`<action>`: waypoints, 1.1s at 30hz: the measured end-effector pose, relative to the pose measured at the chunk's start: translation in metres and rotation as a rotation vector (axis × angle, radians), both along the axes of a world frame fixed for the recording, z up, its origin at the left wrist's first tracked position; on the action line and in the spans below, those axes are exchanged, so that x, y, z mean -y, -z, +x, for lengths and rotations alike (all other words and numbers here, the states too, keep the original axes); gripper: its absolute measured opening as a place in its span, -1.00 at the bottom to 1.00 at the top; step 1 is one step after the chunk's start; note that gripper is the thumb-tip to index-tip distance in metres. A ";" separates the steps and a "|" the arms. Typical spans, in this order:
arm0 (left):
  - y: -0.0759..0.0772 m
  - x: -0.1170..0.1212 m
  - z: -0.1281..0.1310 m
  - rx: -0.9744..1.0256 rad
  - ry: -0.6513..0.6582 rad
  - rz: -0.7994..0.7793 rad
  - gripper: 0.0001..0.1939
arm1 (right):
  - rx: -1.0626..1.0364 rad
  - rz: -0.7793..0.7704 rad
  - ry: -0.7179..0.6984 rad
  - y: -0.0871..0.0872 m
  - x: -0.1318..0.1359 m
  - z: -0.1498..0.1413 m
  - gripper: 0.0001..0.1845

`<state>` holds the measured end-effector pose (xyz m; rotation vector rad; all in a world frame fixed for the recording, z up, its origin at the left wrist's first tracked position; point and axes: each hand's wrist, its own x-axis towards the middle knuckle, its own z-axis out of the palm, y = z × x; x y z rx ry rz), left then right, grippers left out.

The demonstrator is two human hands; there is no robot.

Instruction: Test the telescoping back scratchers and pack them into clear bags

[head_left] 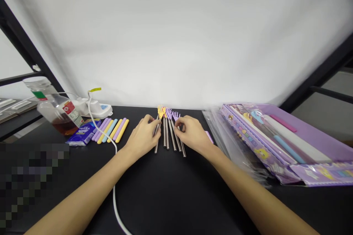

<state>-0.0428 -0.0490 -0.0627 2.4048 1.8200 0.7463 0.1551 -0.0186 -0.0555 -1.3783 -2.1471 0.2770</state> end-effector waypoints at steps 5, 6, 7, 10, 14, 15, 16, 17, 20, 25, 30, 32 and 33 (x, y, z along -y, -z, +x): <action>0.000 -0.004 -0.009 0.031 -0.021 -0.018 -0.76 | 0.001 -0.102 -0.083 -0.016 -0.010 -0.030 -0.92; 0.000 -0.004 -0.011 0.038 -0.021 -0.027 -0.77 | 0.038 -0.133 -0.080 -0.019 -0.012 -0.036 -0.90; 0.000 -0.005 -0.013 0.049 -0.018 -0.037 -0.77 | 0.079 -0.158 -0.067 -0.021 -0.013 -0.041 -0.87; 0.000 -0.007 -0.017 0.090 -0.002 -0.057 -0.77 | 0.158 -0.196 -0.010 -0.025 -0.016 -0.054 -0.83; -0.002 -0.008 -0.020 0.109 -0.003 -0.073 -0.78 | 0.185 -0.231 0.040 -0.027 -0.020 -0.065 -0.79; -0.003 -0.008 -0.021 0.112 -0.005 -0.081 -0.78 | 0.183 -0.241 0.046 -0.028 -0.020 -0.066 -0.77; -0.004 -0.008 -0.022 0.116 -0.004 -0.089 -0.77 | 0.175 -0.252 0.047 -0.030 -0.021 -0.067 -0.75; -0.005 -0.008 -0.023 0.119 -0.002 -0.096 -0.76 | 0.166 -0.264 0.043 -0.032 -0.021 -0.067 -0.75; -0.006 -0.008 -0.025 0.118 0.008 -0.118 -0.74 | 0.106 -0.327 0.017 -0.041 -0.024 -0.059 -0.79; -0.004 -0.007 -0.020 0.043 -0.061 -0.120 -0.65 | -0.283 -0.594 -0.080 -0.058 -0.019 -0.026 -0.80; 0.001 -0.007 -0.008 -0.061 -0.166 -0.041 -0.64 | -0.568 -0.648 -0.197 -0.064 0.006 0.016 -0.82; 0.001 -0.006 -0.003 -0.080 -0.192 -0.021 -0.65 | -0.644 -0.633 -0.180 -0.063 0.016 0.032 -0.78; 0.001 -0.005 -0.001 -0.084 -0.194 -0.014 -0.65 | -0.679 -0.626 -0.170 -0.061 0.019 0.039 -0.74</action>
